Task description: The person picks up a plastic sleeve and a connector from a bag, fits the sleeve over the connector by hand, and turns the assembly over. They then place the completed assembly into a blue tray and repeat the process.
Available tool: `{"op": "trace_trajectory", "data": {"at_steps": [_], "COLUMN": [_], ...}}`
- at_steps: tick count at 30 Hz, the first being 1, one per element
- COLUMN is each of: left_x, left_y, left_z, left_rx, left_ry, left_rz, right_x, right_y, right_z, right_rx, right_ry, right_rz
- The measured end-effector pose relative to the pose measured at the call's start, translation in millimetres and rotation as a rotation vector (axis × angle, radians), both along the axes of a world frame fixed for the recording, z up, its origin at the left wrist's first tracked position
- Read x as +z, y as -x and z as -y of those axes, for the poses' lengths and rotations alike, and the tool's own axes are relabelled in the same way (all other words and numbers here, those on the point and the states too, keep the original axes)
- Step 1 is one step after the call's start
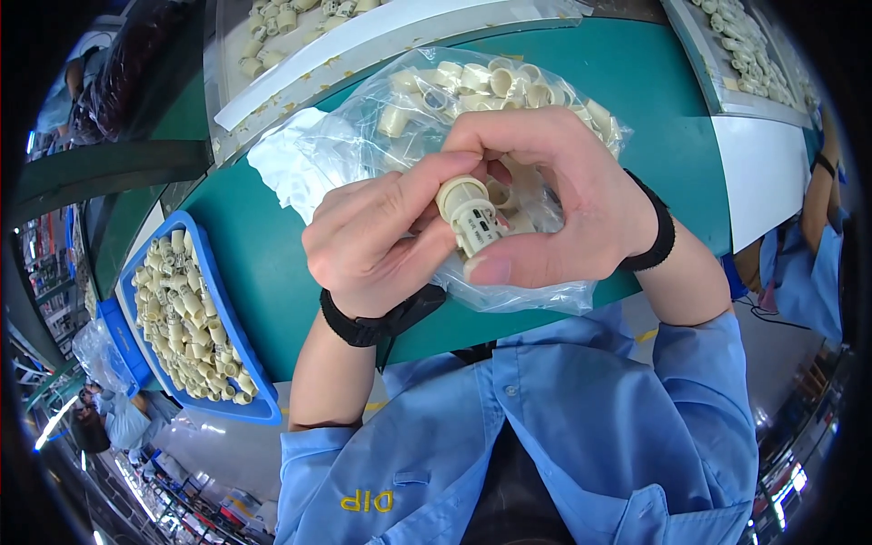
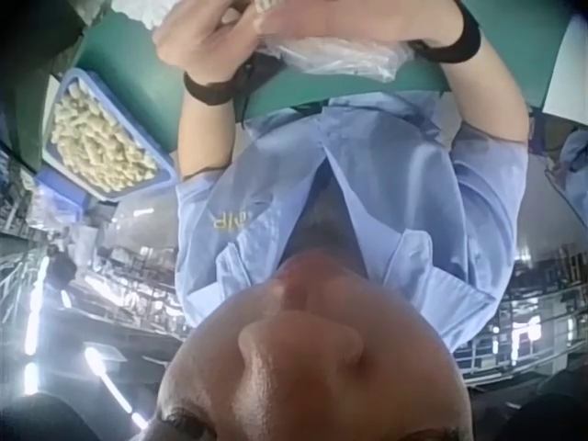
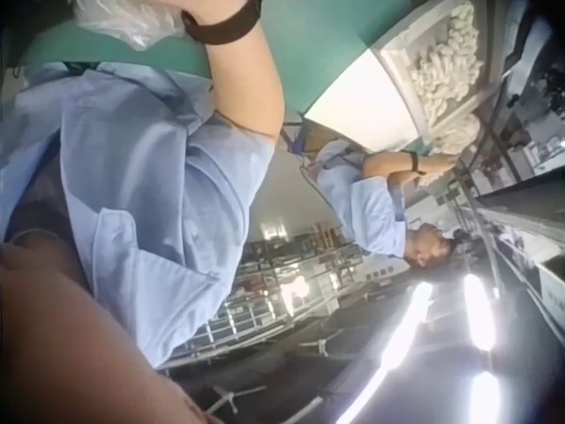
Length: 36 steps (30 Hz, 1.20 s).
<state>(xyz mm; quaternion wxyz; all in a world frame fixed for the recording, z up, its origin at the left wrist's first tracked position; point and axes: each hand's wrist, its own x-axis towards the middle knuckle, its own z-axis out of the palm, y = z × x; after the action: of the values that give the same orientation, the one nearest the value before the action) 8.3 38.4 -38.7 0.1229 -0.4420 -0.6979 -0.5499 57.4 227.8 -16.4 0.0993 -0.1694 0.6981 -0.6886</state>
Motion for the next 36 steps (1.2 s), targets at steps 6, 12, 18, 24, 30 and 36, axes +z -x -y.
{"op": "trace_trajectory", "data": {"at_steps": [6,12,18,24,30,36], "left_x": [1.5,1.5,3.9,12.1,81.2,81.5], "left_y": [4.0,4.6,2.8,-0.5,-14.5,-38.5], "left_z": [-2.2,0.5,-0.5,5.4,41.4,153.4], "left_rx": [-0.110,-0.140,-0.137,-0.193,0.003,0.539], "left_ry": [-0.055,-0.046,-0.049,0.008,0.094,0.402], "left_rz": [-0.010,0.028,0.026,-0.068,-0.289,-0.091], "right_x": [3.4,5.5,4.2,2.2,26.1,28.2], "right_y": [4.0,6.4,5.9,6.1,6.9,48.3], "right_z": [-6.3,-8.9,-10.2,-14.3,-44.7,-190.6], "right_rx": [0.102,0.185,0.182,0.252,0.000,-0.784], "right_ry": [0.076,0.084,0.100,0.074,0.286,-0.276], "right_rz": [0.105,0.183,0.148,0.076,-0.064,-0.161]}}
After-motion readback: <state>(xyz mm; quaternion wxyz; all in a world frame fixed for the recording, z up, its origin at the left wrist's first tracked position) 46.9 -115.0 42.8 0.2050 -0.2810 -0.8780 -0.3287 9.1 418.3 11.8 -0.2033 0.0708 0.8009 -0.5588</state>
